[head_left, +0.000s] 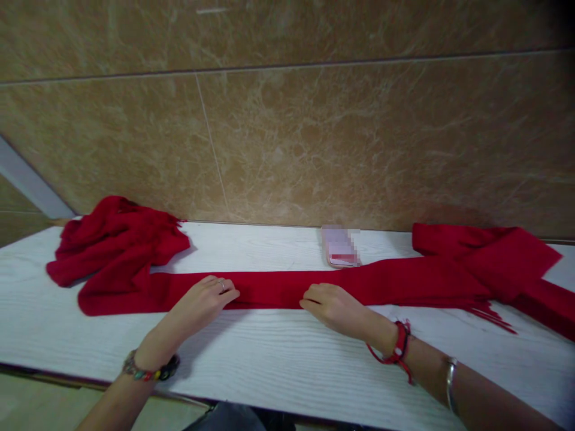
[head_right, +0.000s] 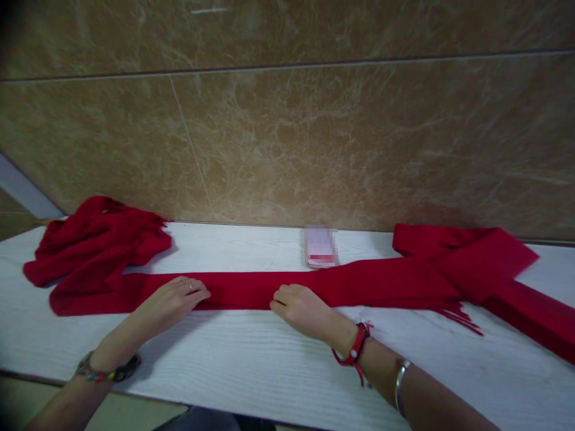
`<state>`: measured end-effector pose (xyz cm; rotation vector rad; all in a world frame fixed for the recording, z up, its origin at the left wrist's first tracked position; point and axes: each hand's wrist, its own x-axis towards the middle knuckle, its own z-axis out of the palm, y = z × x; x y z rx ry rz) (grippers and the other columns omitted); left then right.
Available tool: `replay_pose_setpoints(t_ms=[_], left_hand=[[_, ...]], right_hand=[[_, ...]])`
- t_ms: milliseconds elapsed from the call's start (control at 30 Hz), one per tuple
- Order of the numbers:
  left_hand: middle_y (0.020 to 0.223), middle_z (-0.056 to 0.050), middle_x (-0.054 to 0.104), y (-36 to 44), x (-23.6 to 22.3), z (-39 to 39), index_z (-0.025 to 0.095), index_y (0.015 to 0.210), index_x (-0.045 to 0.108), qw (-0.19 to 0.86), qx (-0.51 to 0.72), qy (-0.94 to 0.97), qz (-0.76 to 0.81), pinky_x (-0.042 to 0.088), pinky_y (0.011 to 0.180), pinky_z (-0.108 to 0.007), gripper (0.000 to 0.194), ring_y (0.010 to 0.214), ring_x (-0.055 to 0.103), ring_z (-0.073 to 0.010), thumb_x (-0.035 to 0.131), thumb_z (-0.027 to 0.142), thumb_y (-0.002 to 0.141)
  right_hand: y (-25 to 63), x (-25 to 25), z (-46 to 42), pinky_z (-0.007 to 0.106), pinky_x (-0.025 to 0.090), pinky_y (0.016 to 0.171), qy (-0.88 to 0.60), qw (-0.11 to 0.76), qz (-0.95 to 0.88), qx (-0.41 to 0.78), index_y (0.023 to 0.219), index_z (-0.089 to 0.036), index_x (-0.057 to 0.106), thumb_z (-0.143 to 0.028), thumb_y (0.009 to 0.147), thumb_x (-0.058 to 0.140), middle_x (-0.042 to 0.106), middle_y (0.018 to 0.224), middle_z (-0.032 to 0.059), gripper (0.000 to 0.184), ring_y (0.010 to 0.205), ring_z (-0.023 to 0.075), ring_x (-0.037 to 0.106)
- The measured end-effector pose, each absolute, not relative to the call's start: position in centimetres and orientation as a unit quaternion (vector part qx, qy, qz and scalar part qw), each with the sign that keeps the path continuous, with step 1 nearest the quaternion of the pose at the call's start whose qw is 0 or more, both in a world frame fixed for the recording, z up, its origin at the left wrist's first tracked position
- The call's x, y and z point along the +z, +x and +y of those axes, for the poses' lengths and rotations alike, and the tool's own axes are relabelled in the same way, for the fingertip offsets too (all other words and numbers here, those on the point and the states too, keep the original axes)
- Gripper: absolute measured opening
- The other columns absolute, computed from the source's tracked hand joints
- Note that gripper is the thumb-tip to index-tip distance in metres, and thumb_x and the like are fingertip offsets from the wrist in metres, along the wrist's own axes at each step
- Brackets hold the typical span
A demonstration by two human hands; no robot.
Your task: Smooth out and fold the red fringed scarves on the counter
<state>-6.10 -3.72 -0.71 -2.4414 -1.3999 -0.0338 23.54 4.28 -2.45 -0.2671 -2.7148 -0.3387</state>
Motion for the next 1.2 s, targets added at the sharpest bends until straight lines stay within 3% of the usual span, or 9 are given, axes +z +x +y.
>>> replay_pose_setpoints(t_ms=[267,467,700,900,1200], left_hand=[[0.079,-0.005,0.058,-5.4,-0.5,-3.8,0.015,0.083,0.061,0.199,-0.021,-0.839,-0.506,0.045,0.073,-0.032,0.023,0.076,0.055,-0.018,0.044,0.0,0.079],[0.082,-0.005,0.059,-5.5,0.0,-3.9,0.016,0.084,0.061,0.149,-0.016,-0.829,-0.54,0.045,0.072,-0.031,0.018,0.076,0.055,-0.017,0.047,0.005,0.08],[0.085,-0.003,0.062,-6.9,0.3,-4.5,0.017,0.092,0.06,0.164,-0.052,-0.858,-0.484,0.043,0.074,-0.031,0.018,0.079,0.055,-0.0163,0.05,0.008,0.081],[0.075,-0.002,0.058,-6.9,0.1,-4.6,0.016,0.079,0.061,0.205,-0.039,-0.844,-0.493,0.043,0.069,-0.029,0.017,0.073,0.053,-0.0163,0.05,0.004,0.08],[0.083,-0.003,0.06,-7.1,-0.3,-4.5,0.018,0.086,0.062,0.146,-0.058,-0.847,-0.507,0.042,0.073,-0.03,0.015,0.079,0.054,-0.0165,0.053,0.008,0.079]], right_hand=[[19.0,-2.5,2.2,0.03,0.04,0.066,-0.148,0.244,-0.951,-0.115,0.088,-0.014,0.06,-0.018,0.084,0.048,0.062,0.079,0.0064,0.014,0.074,0.0174,0.054],[14.7,-2.4,1.8,0.029,0.037,0.061,-0.149,0.219,-0.956,-0.124,0.077,-0.014,0.059,-0.011,0.083,0.049,0.06,0.074,0.0038,0.012,0.07,0.0166,0.052],[15.2,-2.5,2.3,0.028,0.035,0.059,-0.117,0.24,-0.955,-0.129,0.074,-0.015,0.056,-0.008,0.082,0.051,0.057,0.071,0.0032,0.012,0.067,0.0162,0.049],[15.0,-2.5,2.1,0.029,0.034,0.059,-0.084,0.253,-0.952,-0.152,0.073,-0.015,0.055,-0.006,0.084,0.045,0.054,0.069,0.0034,0.018,0.068,0.0168,0.047],[15.0,-2.8,2.3,0.028,0.035,0.062,-0.1,0.233,-0.959,-0.127,0.073,-0.016,0.055,-0.009,0.084,0.047,0.053,0.072,0.0033,0.016,0.071,0.0166,0.046]])
